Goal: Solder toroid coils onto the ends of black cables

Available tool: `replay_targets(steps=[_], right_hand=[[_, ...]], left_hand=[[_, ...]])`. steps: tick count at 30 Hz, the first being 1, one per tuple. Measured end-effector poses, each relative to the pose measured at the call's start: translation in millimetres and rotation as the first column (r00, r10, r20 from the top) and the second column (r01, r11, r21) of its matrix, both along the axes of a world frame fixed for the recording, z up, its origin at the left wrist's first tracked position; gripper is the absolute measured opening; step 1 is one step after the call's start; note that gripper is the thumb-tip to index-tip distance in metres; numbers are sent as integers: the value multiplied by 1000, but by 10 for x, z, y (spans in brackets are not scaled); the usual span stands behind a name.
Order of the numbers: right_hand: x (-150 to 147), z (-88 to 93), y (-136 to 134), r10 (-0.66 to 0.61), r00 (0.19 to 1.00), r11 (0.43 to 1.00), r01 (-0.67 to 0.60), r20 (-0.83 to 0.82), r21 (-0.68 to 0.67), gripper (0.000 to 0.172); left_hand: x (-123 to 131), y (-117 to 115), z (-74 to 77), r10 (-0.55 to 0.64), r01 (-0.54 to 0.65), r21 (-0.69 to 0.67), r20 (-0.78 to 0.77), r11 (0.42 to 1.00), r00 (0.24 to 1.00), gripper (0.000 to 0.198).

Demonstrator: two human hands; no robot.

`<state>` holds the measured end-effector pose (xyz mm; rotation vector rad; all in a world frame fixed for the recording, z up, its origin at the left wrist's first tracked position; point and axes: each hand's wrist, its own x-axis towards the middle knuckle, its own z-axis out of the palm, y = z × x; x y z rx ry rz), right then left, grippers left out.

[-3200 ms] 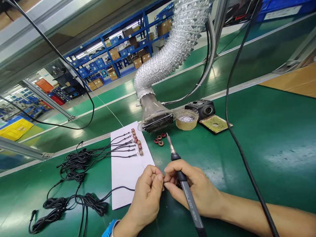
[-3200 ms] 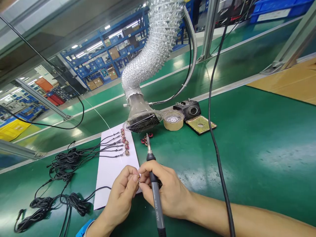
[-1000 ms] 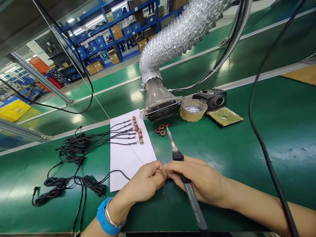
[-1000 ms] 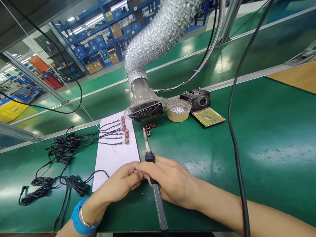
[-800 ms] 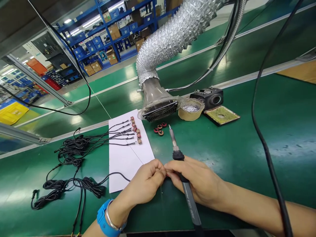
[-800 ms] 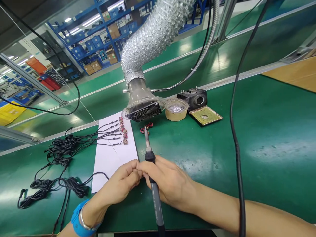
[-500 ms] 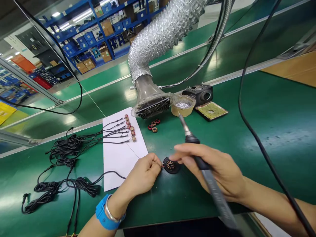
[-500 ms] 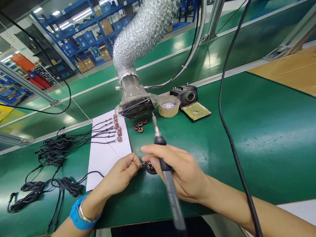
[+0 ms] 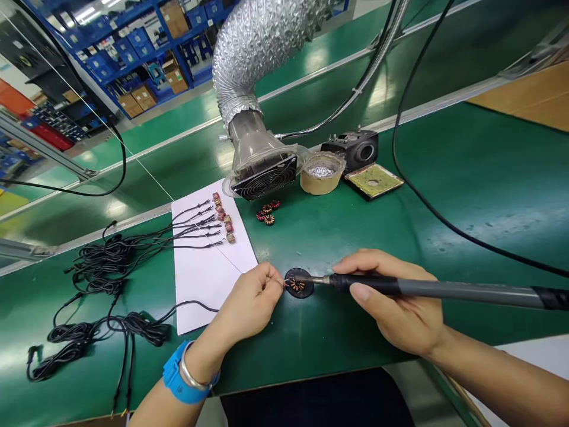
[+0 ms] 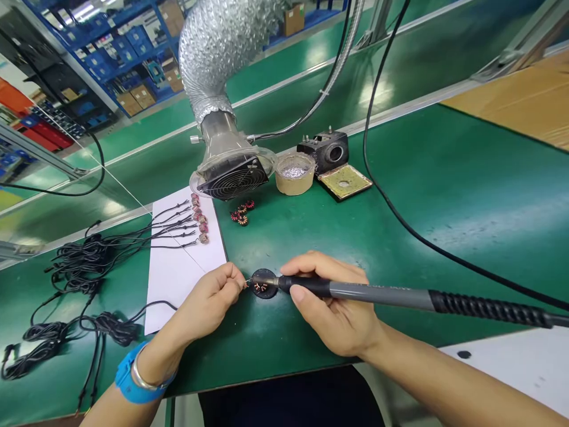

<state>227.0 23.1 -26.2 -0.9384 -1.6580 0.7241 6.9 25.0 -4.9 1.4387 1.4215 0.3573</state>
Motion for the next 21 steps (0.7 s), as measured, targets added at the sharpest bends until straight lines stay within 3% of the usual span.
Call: replay_targets(steps=[21], right_hand=[[9, -19, -11, -7, 999, 1000, 8, 51, -6, 9]], left_hand=[[-1, -10, -3, -7, 9, 34, -35, 999, 999, 16]])
